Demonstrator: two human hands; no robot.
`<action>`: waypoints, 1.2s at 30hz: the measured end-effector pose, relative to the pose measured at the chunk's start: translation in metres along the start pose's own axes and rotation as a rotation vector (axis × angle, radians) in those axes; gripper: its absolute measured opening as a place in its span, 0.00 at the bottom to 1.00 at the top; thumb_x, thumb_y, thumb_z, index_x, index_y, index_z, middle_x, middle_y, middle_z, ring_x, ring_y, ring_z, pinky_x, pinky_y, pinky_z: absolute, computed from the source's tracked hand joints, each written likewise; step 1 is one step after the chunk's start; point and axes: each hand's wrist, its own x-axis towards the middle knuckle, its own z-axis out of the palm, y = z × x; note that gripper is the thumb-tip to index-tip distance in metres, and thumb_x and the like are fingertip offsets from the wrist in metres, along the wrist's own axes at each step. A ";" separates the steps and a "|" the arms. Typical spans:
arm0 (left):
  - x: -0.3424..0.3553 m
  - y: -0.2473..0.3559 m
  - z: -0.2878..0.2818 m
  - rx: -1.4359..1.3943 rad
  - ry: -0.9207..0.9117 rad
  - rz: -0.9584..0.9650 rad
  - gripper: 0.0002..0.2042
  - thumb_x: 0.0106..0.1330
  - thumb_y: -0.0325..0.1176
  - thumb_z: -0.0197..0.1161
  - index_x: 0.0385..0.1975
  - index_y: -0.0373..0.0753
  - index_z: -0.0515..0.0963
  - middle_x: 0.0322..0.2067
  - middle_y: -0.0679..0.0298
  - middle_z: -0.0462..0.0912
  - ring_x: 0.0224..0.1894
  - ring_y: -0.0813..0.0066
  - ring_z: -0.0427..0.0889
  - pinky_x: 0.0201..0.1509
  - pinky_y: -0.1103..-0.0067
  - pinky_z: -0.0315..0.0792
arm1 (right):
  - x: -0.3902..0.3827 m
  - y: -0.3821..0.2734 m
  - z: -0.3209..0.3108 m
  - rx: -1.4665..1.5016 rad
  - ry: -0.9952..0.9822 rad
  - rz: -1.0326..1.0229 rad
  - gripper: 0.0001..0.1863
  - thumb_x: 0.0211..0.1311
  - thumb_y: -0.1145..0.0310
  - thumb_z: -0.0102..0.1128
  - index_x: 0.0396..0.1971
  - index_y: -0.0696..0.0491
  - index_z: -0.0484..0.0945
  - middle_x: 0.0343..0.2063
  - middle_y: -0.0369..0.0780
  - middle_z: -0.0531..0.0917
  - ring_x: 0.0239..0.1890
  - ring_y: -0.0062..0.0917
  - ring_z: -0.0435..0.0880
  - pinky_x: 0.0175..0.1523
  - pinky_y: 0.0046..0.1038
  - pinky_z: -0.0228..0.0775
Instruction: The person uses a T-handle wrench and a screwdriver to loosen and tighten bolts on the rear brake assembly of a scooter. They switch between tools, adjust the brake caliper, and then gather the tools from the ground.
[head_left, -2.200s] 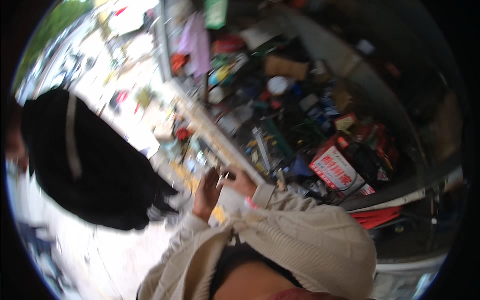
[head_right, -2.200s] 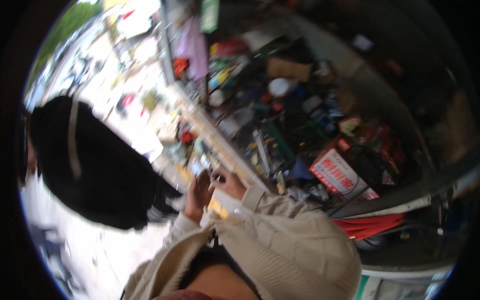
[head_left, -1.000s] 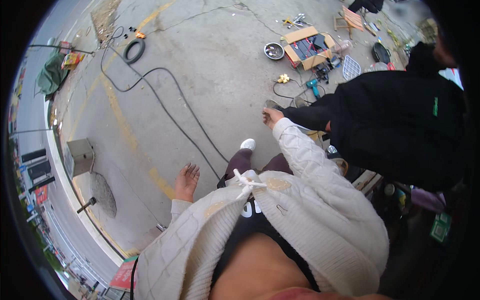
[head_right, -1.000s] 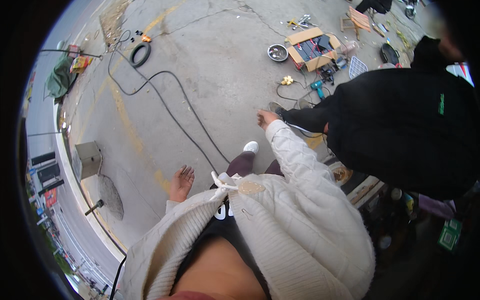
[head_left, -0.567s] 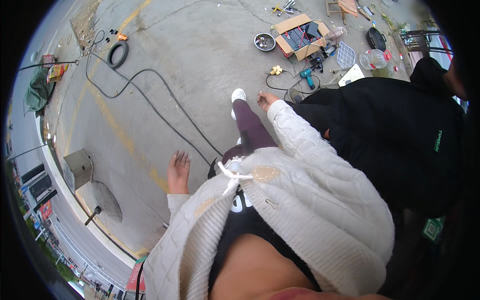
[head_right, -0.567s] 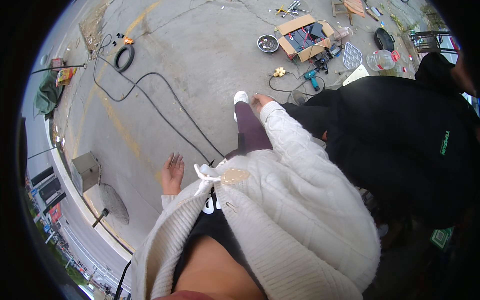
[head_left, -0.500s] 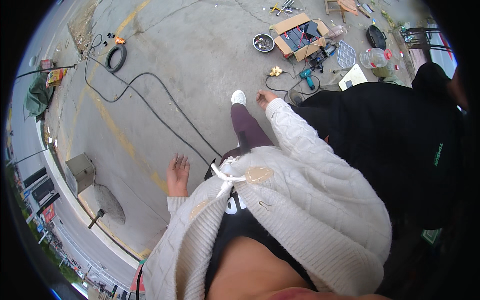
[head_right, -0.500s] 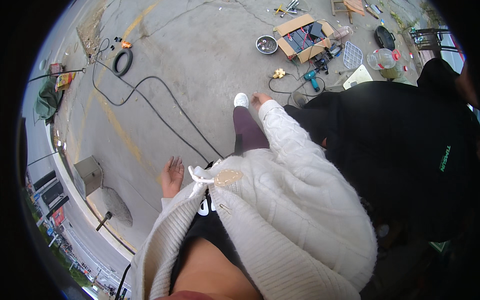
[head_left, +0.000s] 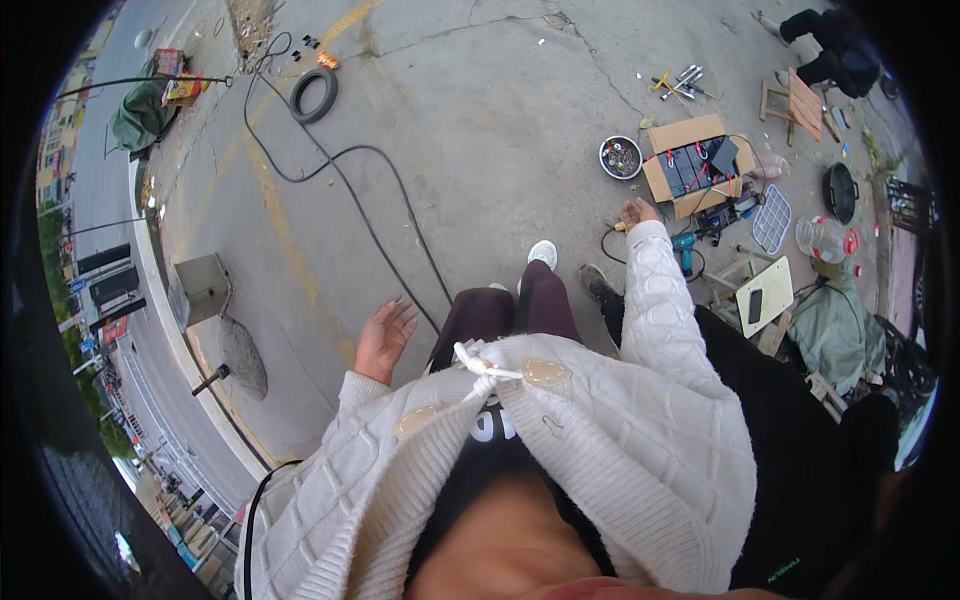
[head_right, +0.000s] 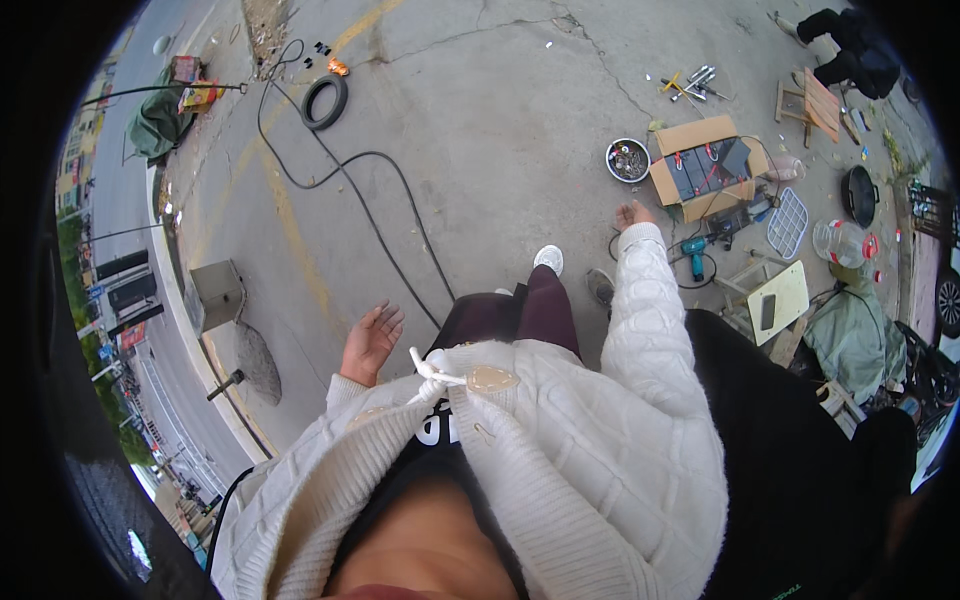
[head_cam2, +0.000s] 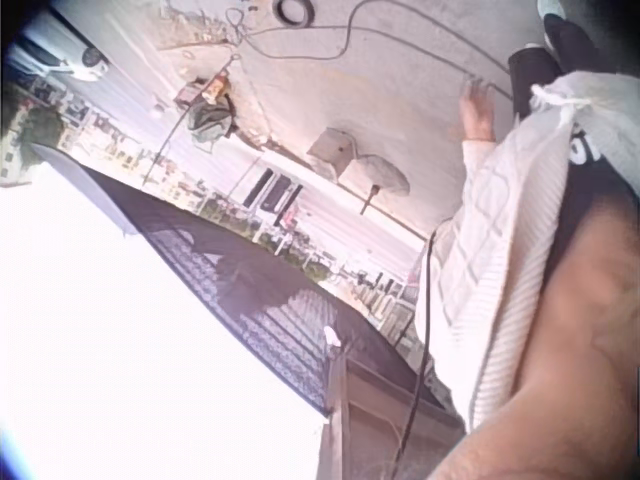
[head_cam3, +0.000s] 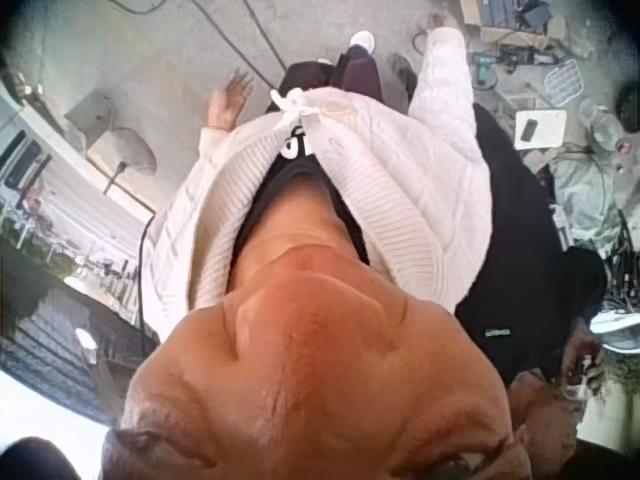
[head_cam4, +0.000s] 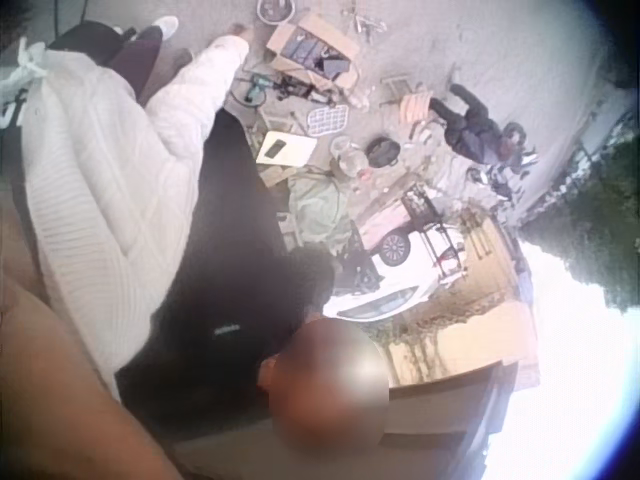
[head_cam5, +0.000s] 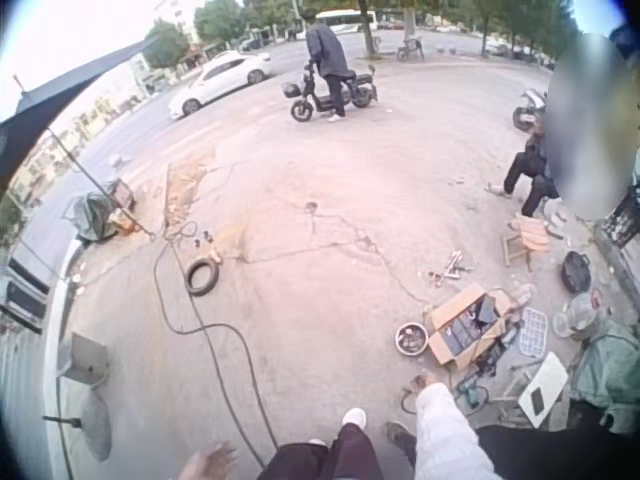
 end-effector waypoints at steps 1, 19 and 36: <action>0.006 0.004 0.002 -0.001 0.007 -0.039 0.19 0.72 0.34 0.54 0.60 0.33 0.69 0.51 0.55 0.77 0.51 0.61 0.79 0.52 0.69 0.75 | -0.003 -0.001 0.012 -0.005 -0.061 0.020 0.10 0.65 0.73 0.58 0.41 0.61 0.68 0.31 0.45 0.78 0.33 0.33 0.82 0.39 0.33 0.82; 0.206 0.356 0.003 -0.601 0.038 0.367 0.23 0.72 0.30 0.53 0.64 0.29 0.57 0.58 0.49 0.64 0.53 0.54 0.73 0.56 0.64 0.72 | -0.227 -0.003 0.066 -0.055 -0.123 -0.186 0.06 0.64 0.75 0.55 0.40 0.56 0.74 0.27 0.37 0.79 0.28 0.24 0.76 0.34 0.27 0.74; 0.009 0.636 0.435 -0.260 0.166 2.121 0.17 0.72 0.24 0.52 0.59 0.34 0.63 0.53 0.55 0.70 0.54 0.67 0.73 0.59 0.73 0.68 | -0.350 -0.369 0.391 0.197 -0.227 -1.332 0.19 0.67 0.77 0.53 0.57 0.59 0.70 0.41 0.38 0.77 0.33 0.19 0.75 0.38 0.24 0.71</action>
